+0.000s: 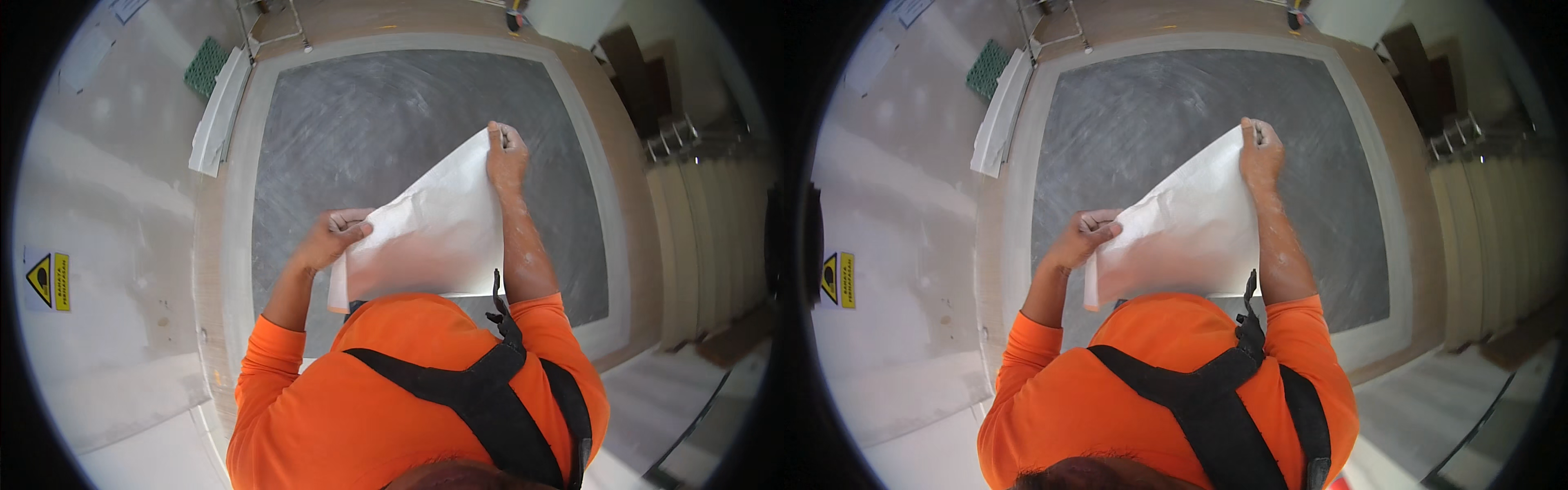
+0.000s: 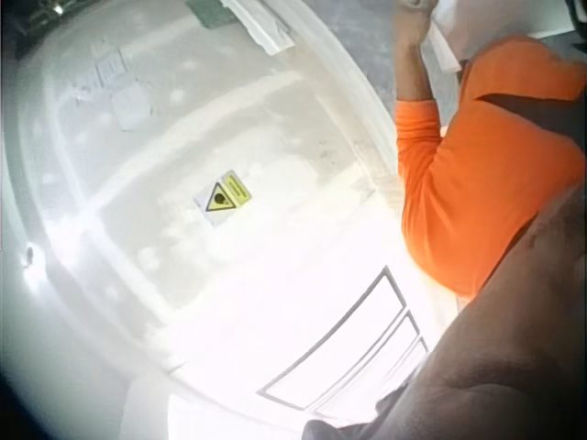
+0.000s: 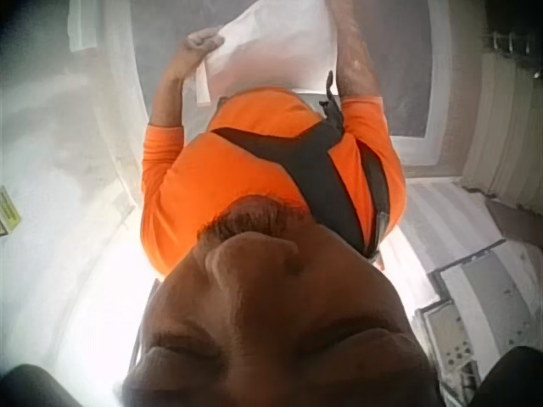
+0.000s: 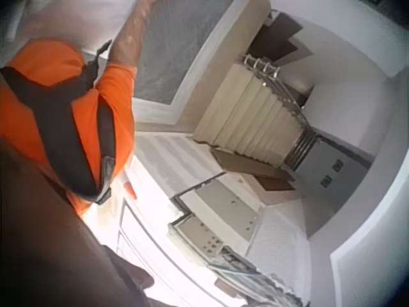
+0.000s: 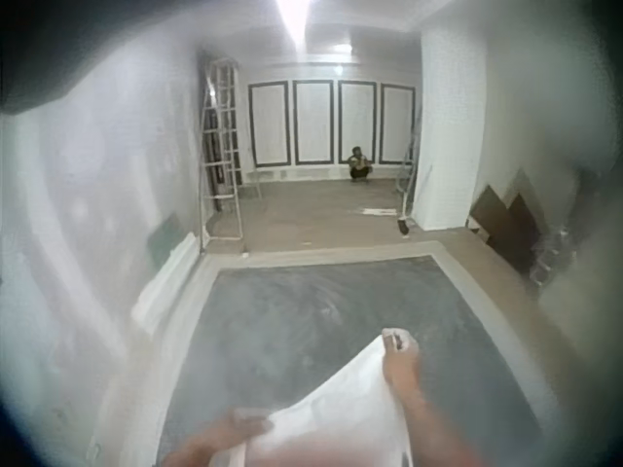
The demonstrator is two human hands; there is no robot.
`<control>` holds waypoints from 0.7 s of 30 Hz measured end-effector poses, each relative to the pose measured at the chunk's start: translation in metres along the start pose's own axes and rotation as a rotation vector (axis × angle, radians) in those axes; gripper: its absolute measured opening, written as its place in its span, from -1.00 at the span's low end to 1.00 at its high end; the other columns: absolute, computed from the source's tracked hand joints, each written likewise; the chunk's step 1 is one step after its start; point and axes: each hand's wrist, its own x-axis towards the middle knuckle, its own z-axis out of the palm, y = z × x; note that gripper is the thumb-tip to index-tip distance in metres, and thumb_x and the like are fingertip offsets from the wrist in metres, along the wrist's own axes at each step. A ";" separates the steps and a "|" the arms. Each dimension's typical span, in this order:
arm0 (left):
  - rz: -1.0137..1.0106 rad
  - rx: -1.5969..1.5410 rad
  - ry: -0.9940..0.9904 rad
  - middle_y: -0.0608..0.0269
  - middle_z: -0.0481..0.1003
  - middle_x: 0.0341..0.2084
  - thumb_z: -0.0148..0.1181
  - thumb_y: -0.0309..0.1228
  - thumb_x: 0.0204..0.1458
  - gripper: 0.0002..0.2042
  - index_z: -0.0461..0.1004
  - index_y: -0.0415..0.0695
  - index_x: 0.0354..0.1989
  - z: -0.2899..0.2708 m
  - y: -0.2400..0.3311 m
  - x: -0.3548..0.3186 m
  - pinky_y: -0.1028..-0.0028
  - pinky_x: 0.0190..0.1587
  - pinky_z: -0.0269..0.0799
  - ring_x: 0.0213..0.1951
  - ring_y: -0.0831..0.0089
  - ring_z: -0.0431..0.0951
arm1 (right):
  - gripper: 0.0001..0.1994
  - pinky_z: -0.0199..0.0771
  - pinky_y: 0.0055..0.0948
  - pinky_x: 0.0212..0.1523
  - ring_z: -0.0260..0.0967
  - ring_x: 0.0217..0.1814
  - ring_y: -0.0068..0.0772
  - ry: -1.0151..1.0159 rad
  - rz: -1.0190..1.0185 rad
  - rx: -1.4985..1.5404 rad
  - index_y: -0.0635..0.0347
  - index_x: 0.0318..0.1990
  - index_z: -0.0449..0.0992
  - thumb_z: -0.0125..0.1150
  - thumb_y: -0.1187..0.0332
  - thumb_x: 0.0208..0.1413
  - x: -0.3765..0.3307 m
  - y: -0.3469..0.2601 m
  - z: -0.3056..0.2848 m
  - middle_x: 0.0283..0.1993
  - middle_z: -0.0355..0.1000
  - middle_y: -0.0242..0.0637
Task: The person walks through a hallway carrying a white cloth and a pink bucket, then enters a construction area. They kneel on the floor and use the cloth to pick up small pieces of debris and dust, placing them into the cloth.
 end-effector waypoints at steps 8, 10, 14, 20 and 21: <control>-0.016 -0.191 0.235 0.06 0.59 -0.17 0.37 -0.55 0.01 -0.54 0.41 -0.44 0.09 -0.099 0.046 0.243 0.47 -0.16 0.56 -0.21 0.43 0.61 | -0.67 0.43 -0.33 0.00 0.48 -0.05 -0.22 0.041 -0.259 0.058 0.28 -0.03 0.55 0.19 0.19 0.24 0.223 0.009 0.154 -0.04 0.50 -0.10; -0.020 -0.364 0.253 0.04 0.58 -0.17 0.38 -0.57 -0.01 -0.50 0.37 -0.43 0.12 -0.120 0.063 0.323 0.45 -0.16 0.58 -0.22 0.40 0.61 | -0.66 0.42 -0.31 0.02 0.44 0.01 -0.19 0.186 -0.408 -0.129 0.25 0.02 0.51 0.28 0.25 0.17 0.273 0.014 0.171 0.11 0.40 -0.05; -0.091 -0.408 0.239 0.02 0.55 -0.16 0.36 -0.60 -0.01 -0.44 0.30 -0.40 0.18 -0.128 0.115 0.462 0.42 -0.16 0.60 -0.21 0.35 0.61 | -0.76 0.47 -0.38 -0.14 0.49 -0.18 -0.27 0.226 -0.527 -0.112 0.28 -0.15 0.57 0.36 0.32 0.10 0.323 0.019 0.179 -0.16 0.52 -0.13; -0.077 -0.292 -0.044 0.02 0.54 -0.11 0.26 -0.64 0.04 -0.43 0.24 -0.36 0.27 -0.128 0.188 0.637 0.45 -0.11 0.58 -0.19 0.37 0.60 | -0.67 0.46 -0.56 -0.34 0.47 -0.31 -0.55 -0.305 0.213 0.163 0.33 -0.26 0.59 0.39 0.17 0.11 0.393 0.036 0.267 -0.35 0.56 -0.25; -0.073 -0.280 -0.087 0.03 0.55 -0.12 0.24 -0.63 0.06 -0.43 0.23 -0.35 0.28 -0.130 0.196 0.667 0.47 -0.11 0.56 -0.19 0.39 0.60 | -0.65 0.47 -0.57 -0.35 0.48 -0.30 -0.56 -0.338 0.337 0.204 0.34 -0.26 0.59 0.38 0.15 0.12 0.419 0.041 0.283 -0.35 0.56 -0.26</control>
